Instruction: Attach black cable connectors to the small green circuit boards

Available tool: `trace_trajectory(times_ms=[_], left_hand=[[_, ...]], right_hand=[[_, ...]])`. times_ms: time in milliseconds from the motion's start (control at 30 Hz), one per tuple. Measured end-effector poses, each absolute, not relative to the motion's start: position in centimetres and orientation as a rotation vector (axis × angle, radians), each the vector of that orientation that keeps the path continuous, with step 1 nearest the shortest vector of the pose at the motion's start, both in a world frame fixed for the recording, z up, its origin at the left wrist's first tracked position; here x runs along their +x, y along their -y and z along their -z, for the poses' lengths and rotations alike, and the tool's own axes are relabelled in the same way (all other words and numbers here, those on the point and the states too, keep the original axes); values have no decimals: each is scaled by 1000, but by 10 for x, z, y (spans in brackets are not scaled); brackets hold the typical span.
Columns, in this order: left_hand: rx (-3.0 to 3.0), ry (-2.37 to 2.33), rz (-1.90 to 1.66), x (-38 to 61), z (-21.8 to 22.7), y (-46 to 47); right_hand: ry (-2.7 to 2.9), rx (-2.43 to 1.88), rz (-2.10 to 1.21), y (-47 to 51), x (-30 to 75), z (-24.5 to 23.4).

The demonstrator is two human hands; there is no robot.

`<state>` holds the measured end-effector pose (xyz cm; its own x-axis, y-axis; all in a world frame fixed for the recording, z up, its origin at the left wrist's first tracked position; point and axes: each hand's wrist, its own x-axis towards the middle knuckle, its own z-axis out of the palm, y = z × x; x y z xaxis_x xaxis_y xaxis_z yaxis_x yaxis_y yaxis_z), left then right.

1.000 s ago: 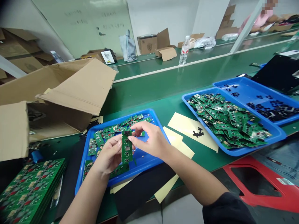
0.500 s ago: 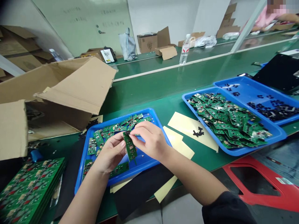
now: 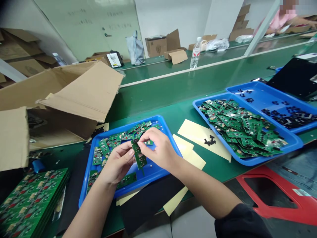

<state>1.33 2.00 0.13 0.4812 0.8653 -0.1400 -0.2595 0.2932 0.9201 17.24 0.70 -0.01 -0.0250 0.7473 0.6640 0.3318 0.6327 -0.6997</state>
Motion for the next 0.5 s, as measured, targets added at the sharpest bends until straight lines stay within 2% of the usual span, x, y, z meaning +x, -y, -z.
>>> trace_trajectory(times_ms=[300,500], left_hand=[[972,-744,-762,9,-6,-20],[906,-769,-704,10,-8,-18]], right_hand=[[1467,-1018,-439,-9,174,9],[1666,-848,-364,-12,180,4]])
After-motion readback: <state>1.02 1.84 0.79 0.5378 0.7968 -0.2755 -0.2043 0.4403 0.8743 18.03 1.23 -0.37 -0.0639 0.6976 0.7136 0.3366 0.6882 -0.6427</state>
